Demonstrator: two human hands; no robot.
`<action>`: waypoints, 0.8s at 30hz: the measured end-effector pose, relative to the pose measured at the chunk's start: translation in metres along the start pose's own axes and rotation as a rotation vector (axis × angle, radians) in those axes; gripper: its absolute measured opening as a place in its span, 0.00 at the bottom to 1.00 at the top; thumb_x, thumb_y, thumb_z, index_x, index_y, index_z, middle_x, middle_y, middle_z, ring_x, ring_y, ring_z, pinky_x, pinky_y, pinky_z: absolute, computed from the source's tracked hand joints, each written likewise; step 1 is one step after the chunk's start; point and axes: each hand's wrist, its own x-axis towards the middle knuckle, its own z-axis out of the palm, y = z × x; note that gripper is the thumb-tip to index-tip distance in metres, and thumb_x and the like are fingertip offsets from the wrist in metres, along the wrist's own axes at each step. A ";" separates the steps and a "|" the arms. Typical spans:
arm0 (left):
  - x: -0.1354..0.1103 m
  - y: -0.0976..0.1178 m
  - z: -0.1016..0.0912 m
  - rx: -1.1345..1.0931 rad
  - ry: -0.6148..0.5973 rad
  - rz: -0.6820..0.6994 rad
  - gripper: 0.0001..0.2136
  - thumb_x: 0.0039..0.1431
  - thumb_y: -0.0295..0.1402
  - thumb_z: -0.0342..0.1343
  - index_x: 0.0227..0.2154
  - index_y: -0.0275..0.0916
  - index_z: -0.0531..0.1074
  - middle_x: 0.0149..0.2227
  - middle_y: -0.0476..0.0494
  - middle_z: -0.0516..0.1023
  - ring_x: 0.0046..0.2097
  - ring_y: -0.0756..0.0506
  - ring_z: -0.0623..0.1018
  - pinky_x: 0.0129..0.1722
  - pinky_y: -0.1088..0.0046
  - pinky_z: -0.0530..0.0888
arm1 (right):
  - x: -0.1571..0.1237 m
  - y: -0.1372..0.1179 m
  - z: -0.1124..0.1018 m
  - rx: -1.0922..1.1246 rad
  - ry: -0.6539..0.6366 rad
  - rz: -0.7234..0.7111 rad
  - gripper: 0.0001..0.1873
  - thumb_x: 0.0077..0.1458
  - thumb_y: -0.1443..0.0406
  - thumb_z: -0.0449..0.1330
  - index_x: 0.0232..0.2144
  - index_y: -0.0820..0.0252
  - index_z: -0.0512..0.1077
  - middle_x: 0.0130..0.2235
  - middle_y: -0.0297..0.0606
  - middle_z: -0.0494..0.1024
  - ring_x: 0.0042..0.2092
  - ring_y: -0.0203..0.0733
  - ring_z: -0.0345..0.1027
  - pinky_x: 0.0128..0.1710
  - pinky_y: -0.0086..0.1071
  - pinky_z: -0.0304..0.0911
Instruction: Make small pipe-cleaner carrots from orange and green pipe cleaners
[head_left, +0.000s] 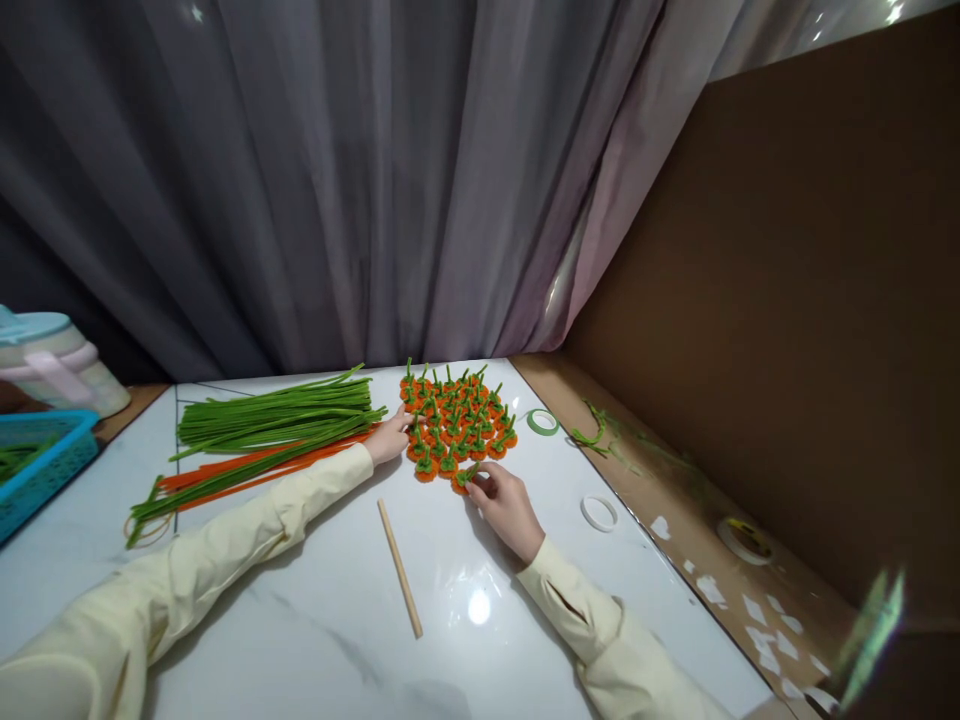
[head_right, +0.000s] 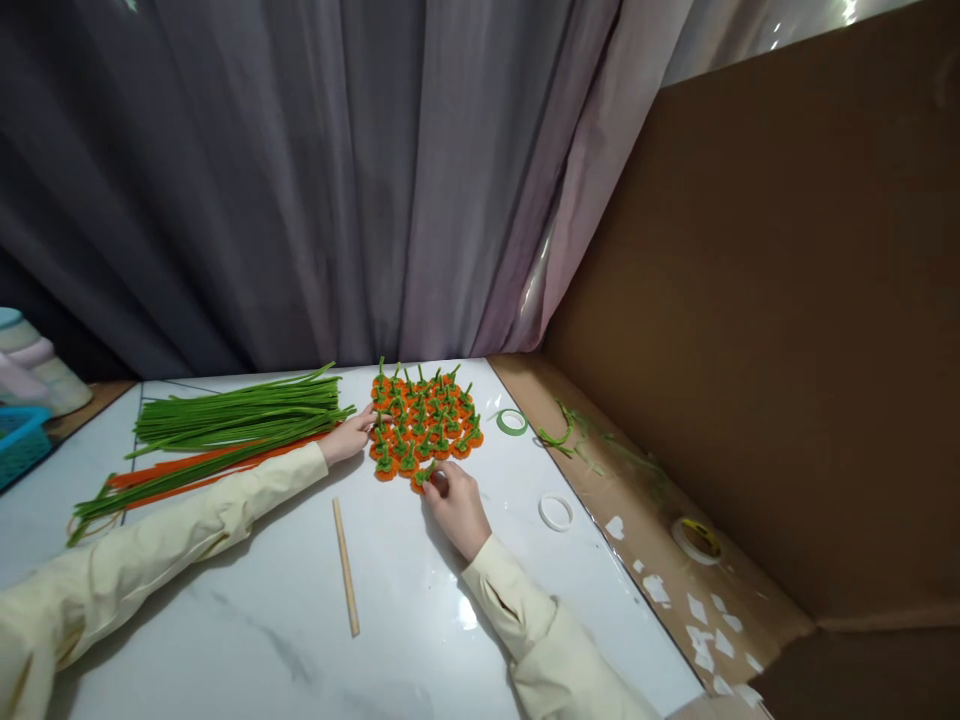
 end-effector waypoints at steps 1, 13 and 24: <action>0.000 0.001 0.000 0.009 0.000 0.003 0.24 0.38 0.23 0.48 0.43 0.38 0.73 0.56 0.43 0.64 0.60 0.40 0.59 0.61 0.66 0.51 | 0.000 0.000 -0.001 -0.021 0.005 0.000 0.07 0.49 0.64 0.51 0.30 0.60 0.67 0.26 0.35 0.72 0.27 0.38 0.65 0.27 0.28 0.60; -0.047 0.005 -0.005 0.105 0.086 -0.048 0.33 0.41 0.23 0.47 0.56 0.36 0.56 0.63 0.38 0.48 0.64 0.37 0.47 0.61 0.57 0.49 | 0.015 0.024 -0.043 -0.380 0.196 0.139 0.02 0.45 0.69 0.51 0.24 0.60 0.63 0.30 0.39 0.69 0.30 0.39 0.61 0.28 0.29 0.49; -0.124 0.022 -0.001 0.362 -0.001 0.144 0.26 0.49 0.27 0.44 0.55 0.35 0.54 0.65 0.37 0.41 0.64 0.40 0.49 0.60 0.60 0.54 | 0.022 0.036 -0.046 -0.389 0.154 0.141 0.02 0.44 0.68 0.54 0.22 0.59 0.64 0.27 0.36 0.70 0.29 0.38 0.63 0.31 0.28 0.54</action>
